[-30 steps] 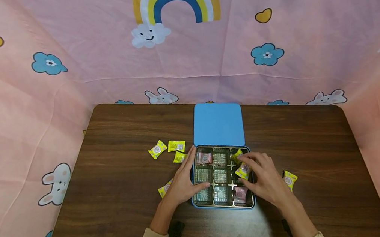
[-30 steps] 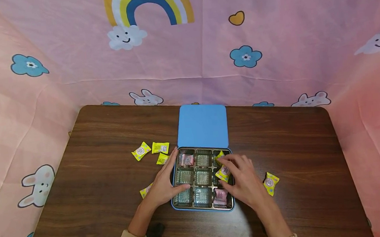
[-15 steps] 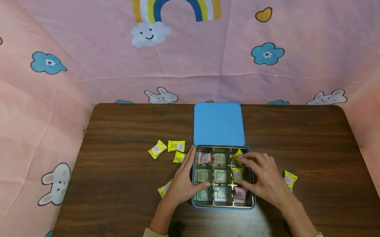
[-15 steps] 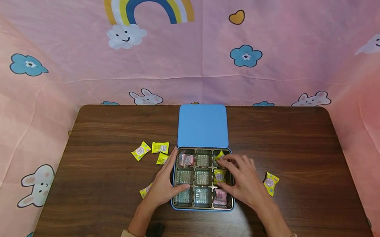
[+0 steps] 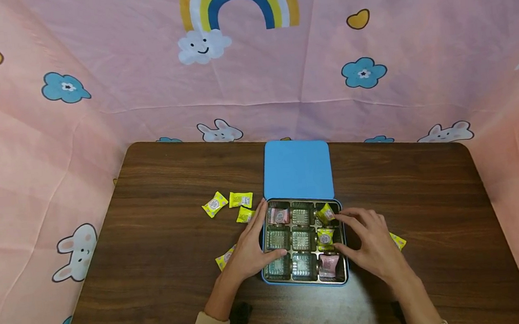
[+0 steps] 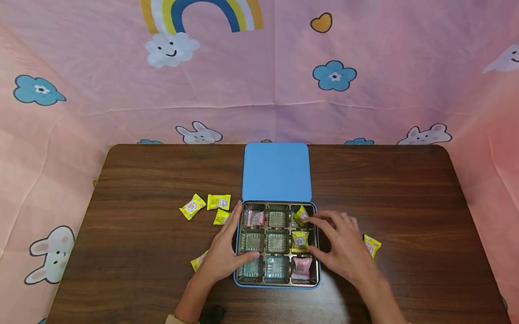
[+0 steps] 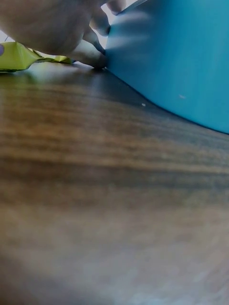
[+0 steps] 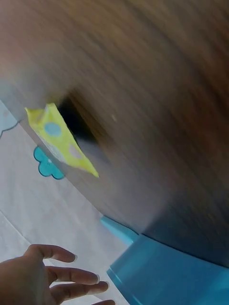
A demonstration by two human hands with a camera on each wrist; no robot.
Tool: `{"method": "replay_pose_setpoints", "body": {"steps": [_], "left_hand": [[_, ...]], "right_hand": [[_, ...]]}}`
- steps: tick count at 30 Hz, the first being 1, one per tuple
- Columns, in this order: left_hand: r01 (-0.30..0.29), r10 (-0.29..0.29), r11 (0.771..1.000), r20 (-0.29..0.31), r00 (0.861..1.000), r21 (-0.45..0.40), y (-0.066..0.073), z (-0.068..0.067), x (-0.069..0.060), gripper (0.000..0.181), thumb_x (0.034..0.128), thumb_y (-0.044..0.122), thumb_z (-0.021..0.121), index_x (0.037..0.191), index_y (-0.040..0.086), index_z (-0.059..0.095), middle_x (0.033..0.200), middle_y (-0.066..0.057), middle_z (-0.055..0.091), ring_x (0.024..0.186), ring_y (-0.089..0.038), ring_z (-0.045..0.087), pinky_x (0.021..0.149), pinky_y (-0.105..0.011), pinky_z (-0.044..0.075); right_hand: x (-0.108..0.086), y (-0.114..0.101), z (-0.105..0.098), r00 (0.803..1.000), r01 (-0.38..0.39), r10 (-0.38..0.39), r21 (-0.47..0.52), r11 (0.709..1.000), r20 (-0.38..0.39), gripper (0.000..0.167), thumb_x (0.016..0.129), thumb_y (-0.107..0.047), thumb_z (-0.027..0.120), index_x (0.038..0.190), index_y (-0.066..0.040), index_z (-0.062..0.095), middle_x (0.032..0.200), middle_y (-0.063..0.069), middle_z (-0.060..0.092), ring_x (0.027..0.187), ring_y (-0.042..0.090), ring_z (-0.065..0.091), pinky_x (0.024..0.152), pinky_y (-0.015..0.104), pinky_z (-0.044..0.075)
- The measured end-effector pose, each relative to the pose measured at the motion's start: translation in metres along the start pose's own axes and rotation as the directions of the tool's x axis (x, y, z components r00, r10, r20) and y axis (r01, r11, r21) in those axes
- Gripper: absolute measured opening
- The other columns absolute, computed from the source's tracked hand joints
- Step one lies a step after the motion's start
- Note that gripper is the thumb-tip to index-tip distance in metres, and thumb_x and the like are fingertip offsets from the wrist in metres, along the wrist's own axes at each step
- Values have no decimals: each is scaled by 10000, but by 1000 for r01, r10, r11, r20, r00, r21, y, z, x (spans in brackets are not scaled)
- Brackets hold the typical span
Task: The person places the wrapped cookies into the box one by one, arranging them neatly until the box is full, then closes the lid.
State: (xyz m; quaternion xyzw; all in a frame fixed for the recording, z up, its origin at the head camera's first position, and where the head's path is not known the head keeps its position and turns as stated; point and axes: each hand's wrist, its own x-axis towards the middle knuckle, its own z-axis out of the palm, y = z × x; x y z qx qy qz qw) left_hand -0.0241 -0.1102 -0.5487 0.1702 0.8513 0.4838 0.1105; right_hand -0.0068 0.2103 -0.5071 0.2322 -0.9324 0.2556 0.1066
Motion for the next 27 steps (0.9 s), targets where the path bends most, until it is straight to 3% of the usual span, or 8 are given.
{"method": "replay_pose_setpoints", "body": {"steps": [20,23,27], "left_hand": [[8,-8,1000,-12,1000,-3,1,-4,-2,1131,806,392,834,1618,230,63,1676,18,31,1505,-273,141,1062,-668,317],[11,-11,1000,-9,1000,-3,1,-5,-1,1134,806,392,834,1617,247,55,1673,58,18,1507,-251,135,1073,-651,318],[5,-5,1000,5,1000,-7,3,-3,-1,1133,813,372,832,1617,241,45,1672,71,2,1508,-265,133,1074,-642,326]], "right_hand": [[-8,8,-5,999,-49,49,3,999,-12,679,684,-309,891,1290,-129,643,1237,90,588,1061,298,535,858,501,349],[-13,12,-6,998,-59,59,10,998,-25,629,772,-426,824,1289,-114,644,1228,105,591,1057,315,537,853,510,343],[-23,20,-8,996,-69,69,2,998,-51,656,906,-639,579,1272,-100,653,1194,122,596,1028,337,538,826,516,340]]}}
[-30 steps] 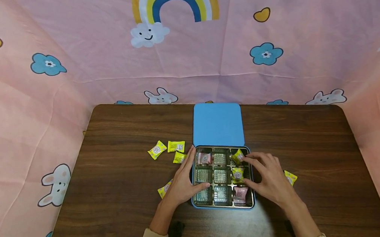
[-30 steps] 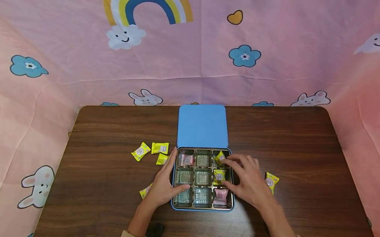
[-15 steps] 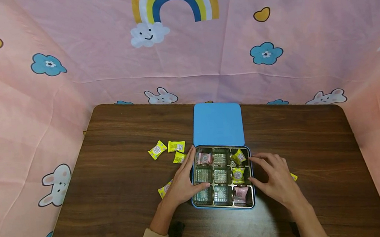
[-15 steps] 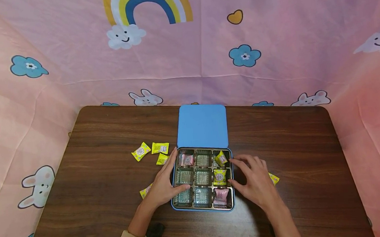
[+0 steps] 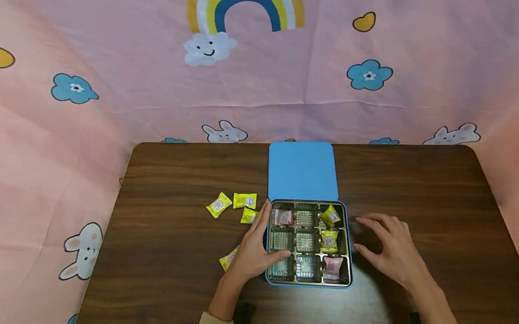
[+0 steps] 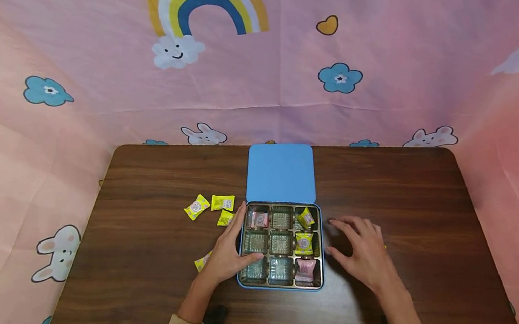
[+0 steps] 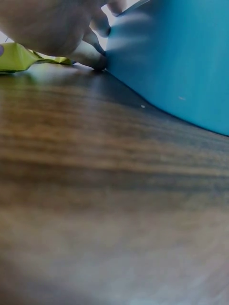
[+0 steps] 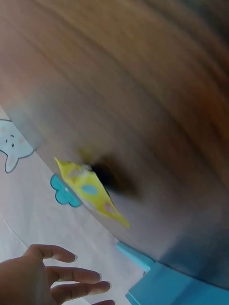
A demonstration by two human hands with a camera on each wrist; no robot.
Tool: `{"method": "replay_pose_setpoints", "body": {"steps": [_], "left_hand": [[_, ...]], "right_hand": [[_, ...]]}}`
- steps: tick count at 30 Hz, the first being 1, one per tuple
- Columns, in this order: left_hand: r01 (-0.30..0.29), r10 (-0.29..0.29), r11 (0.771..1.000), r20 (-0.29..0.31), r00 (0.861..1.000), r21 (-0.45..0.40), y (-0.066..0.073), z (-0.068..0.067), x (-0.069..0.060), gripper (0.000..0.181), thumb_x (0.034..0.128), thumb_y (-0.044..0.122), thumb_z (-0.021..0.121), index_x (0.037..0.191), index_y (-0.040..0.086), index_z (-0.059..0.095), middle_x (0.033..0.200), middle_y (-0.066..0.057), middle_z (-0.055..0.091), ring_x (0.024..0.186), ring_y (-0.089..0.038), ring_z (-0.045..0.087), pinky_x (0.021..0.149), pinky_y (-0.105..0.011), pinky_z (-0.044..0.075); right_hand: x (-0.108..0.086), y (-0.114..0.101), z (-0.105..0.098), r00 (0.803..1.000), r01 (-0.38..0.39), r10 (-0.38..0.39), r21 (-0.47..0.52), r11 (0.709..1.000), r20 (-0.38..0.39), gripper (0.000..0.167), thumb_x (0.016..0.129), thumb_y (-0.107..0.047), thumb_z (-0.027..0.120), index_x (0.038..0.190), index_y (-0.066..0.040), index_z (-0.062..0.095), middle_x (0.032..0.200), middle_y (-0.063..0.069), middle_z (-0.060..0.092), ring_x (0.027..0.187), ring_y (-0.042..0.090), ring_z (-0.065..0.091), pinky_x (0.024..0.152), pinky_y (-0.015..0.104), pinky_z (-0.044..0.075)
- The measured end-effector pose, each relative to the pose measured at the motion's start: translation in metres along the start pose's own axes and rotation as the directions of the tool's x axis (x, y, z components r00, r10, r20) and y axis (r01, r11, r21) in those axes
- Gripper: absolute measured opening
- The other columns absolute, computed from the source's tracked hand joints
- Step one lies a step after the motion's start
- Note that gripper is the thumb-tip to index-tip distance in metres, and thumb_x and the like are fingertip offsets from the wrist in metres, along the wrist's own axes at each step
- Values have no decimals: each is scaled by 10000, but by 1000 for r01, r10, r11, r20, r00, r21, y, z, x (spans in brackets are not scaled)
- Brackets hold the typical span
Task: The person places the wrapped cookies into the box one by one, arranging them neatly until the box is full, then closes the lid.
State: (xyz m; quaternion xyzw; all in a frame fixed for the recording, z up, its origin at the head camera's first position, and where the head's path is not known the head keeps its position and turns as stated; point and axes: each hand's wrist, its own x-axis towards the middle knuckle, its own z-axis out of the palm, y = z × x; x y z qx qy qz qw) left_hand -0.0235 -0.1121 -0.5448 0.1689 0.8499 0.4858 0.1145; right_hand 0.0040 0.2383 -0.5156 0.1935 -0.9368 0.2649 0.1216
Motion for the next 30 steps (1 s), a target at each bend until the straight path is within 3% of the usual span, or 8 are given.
{"method": "replay_pose_setpoints", "body": {"steps": [2,6,13,30], "left_hand": [[-4,4,1000,1,1000,-3,0,1,-1,1131,814,354,834,1618,222,50,1674,40,8,1507,-284,138,1070,-644,329],[5,-5,1000,-7,1000,-14,1,3,-2,1137,807,328,845,1618,227,54,1676,-2,31,1505,-288,143,1067,-646,330],[4,-4,1000,15,1000,-20,2,4,0,1132,825,365,824,1617,242,25,1676,20,1,1511,-267,117,1078,-637,324],[46,-45,999,23,999,-10,3,1,0,1141,817,419,818,1616,264,18,1668,99,-15,1506,-276,136,1051,-663,339]], "right_hand": [[-4,3,-1,1000,0,0,-8,1000,-3,653,910,-637,571,1269,-98,656,1182,124,597,1014,338,539,812,511,340],[-8,7,-3,1000,10,-10,-11,1000,10,582,806,-417,768,1278,-95,655,1191,121,596,1013,336,543,795,495,340],[-10,10,-8,1000,-4,4,-32,999,15,662,657,-194,885,1269,-95,655,1177,126,600,1001,349,541,771,495,336],[-26,21,-10,998,-63,63,-49,997,-3,708,590,-140,902,1251,-72,657,1163,164,601,1025,420,535,767,515,340]]}}
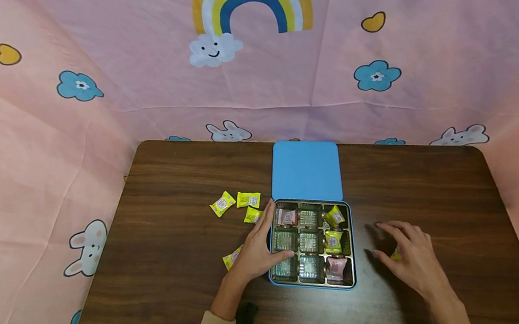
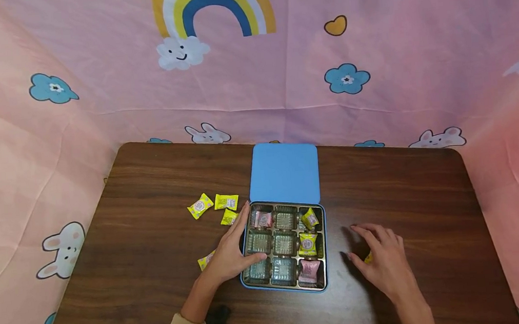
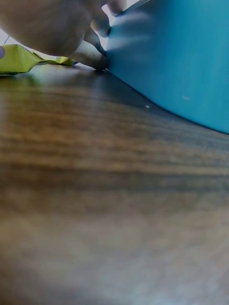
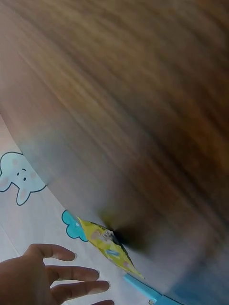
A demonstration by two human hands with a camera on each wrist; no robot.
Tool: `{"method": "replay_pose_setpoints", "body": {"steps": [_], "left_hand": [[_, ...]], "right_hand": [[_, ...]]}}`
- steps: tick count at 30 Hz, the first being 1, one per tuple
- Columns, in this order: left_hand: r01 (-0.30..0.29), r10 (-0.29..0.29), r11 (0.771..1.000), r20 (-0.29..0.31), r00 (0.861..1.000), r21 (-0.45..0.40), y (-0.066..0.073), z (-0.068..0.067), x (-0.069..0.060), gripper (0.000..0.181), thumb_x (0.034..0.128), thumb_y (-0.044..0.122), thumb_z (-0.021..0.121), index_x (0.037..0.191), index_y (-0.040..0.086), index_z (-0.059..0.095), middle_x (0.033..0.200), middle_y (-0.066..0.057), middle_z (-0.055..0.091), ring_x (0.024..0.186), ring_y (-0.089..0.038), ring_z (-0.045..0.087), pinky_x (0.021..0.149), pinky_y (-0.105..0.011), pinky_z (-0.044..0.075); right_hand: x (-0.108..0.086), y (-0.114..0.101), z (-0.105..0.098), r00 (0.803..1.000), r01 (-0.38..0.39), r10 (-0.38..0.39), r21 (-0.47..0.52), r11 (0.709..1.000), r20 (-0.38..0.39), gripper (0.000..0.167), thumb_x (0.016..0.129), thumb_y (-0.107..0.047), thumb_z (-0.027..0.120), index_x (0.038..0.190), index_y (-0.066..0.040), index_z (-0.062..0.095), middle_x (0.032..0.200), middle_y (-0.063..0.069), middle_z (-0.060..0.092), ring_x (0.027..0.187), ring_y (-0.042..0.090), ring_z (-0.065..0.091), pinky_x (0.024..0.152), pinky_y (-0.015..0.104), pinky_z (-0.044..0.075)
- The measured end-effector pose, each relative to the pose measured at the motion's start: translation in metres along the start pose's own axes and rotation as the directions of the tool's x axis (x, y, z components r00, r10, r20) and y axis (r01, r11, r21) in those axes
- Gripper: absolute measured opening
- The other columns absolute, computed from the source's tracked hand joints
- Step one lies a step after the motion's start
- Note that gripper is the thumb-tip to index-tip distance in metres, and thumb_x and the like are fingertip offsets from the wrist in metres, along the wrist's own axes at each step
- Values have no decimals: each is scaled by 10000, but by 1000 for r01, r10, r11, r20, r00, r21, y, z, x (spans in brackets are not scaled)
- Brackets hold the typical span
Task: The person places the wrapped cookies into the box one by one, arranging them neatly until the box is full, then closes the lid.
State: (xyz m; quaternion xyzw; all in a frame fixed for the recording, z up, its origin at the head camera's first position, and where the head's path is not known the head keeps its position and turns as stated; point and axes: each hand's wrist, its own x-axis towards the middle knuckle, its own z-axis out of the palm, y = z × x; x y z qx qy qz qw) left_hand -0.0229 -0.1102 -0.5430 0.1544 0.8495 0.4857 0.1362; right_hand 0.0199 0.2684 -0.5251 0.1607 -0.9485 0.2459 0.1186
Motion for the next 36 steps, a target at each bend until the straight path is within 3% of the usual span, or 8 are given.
{"method": "replay_pose_setpoints", "body": {"steps": [6,19,27,36], "left_hand": [[-11,11,1000,0,1000,-3,0,1,0,1135,823,398,818,1616,260,18,1675,39,5,1505,-287,140,1052,-664,336],[-4,4,1000,3,1000,-4,-1,2,0,1134,821,422,813,1616,260,21,1670,86,-14,1506,-273,132,1062,-647,339],[-11,11,1000,2,1000,5,-2,2,-1,1137,825,401,816,1613,278,6,1675,45,-8,1506,-279,134,1053,-636,358],[-29,29,1000,-5,1000,-11,-3,1,-1,1138,826,363,824,1612,288,4,1672,62,-9,1505,-279,141,1062,-636,347]], "right_hand": [[-5,3,-3,1000,-13,13,-4,1000,-2,705,599,-135,898,1257,-74,654,1164,163,599,1011,418,542,770,531,348],[-23,9,-10,996,-86,86,-29,996,3,715,557,-83,919,1223,-64,659,1147,173,593,966,423,554,748,559,350],[-28,11,-9,996,-91,92,-38,995,12,708,563,-87,910,1223,-60,655,1139,178,590,987,435,551,746,542,340],[-34,14,-9,986,-153,157,-62,986,57,677,608,-144,923,1227,-83,656,1162,168,590,1001,458,544,762,625,350]]}}
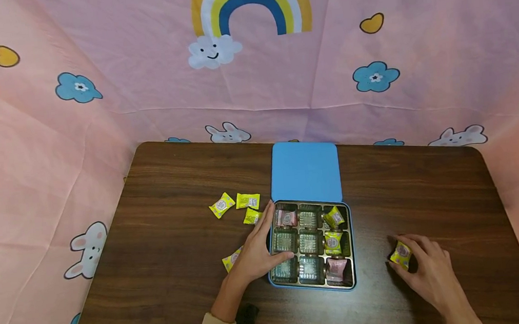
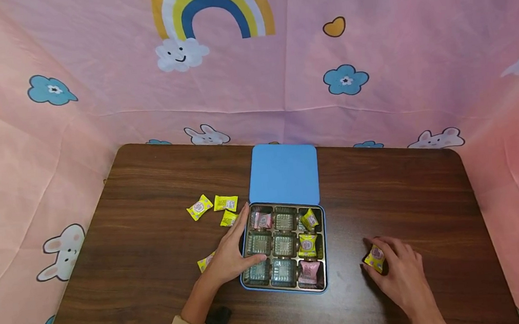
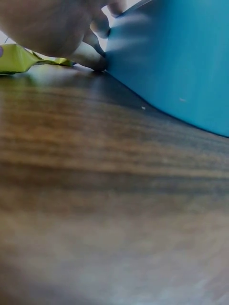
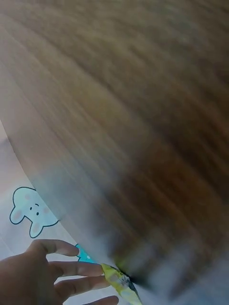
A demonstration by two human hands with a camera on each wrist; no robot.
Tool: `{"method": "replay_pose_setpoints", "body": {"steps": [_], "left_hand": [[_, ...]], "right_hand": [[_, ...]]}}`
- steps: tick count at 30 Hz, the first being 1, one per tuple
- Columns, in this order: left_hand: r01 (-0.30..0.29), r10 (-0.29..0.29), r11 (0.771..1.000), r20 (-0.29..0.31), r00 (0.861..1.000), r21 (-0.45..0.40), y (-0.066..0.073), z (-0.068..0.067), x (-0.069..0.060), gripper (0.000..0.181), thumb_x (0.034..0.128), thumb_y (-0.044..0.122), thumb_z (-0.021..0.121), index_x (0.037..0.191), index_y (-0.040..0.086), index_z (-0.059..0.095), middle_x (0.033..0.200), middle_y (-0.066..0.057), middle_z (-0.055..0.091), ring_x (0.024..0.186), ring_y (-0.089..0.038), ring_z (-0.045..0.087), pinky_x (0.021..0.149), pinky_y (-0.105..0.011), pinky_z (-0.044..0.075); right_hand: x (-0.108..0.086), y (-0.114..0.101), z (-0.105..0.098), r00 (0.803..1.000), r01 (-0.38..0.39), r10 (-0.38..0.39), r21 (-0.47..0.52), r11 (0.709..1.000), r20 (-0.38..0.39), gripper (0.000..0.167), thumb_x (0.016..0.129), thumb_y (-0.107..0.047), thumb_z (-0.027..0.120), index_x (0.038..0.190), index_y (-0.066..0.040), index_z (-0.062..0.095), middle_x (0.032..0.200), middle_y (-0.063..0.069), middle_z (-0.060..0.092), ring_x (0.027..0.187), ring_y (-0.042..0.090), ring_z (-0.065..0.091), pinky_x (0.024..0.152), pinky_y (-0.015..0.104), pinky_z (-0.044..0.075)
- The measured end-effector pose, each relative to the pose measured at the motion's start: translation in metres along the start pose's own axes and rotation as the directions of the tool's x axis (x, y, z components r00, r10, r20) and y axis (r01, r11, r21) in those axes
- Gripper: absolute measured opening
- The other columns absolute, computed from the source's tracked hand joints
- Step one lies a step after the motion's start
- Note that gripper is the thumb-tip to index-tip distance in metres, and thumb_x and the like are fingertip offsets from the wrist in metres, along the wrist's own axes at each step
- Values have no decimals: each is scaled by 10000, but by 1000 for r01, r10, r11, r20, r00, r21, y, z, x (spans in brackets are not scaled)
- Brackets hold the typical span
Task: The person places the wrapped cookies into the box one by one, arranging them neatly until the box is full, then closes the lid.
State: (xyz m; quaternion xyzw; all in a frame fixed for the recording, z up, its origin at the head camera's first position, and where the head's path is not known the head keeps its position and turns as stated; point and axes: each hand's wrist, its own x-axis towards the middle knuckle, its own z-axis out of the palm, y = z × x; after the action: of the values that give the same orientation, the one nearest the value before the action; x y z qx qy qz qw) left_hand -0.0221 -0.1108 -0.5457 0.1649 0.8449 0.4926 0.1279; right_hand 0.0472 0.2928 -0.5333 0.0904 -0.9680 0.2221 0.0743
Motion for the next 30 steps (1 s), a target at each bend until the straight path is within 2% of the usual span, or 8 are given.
{"method": "replay_pose_setpoints", "body": {"steps": [8,13,22,30], "left_hand": [[-1,1,1000,1,1000,4,1,0,0,1135,828,392,815,1612,281,2,1675,28,1,1506,-276,136,1060,-632,353],[2,-2,1000,0,1000,7,1,0,0,1133,829,406,811,1611,288,1,1676,18,6,1506,-271,138,1061,-632,352],[9,-9,1000,2,1000,-5,1,-1,1,1142,822,388,822,1613,279,5,1674,54,-7,1509,-248,120,1075,-632,332],[16,-16,1000,-2,1000,-1,2,0,1,1143,821,371,827,1613,280,8,1663,120,-29,1510,-248,119,1081,-634,323]], "right_hand": [[0,1,4,1000,20,-20,22,1000,-12,674,595,-93,931,1212,-70,661,1158,171,599,1007,467,551,758,641,360],[0,1,4,1000,17,-17,17,1000,-5,684,585,-113,937,1212,-85,665,1163,164,594,1015,462,543,759,633,352],[0,2,5,998,50,-49,27,998,-37,686,560,-89,930,1197,-90,676,1153,151,602,999,457,553,753,618,354],[2,0,7,998,39,-37,46,998,-43,669,554,-75,926,1176,-84,678,1134,136,578,997,414,561,755,589,343]]}}
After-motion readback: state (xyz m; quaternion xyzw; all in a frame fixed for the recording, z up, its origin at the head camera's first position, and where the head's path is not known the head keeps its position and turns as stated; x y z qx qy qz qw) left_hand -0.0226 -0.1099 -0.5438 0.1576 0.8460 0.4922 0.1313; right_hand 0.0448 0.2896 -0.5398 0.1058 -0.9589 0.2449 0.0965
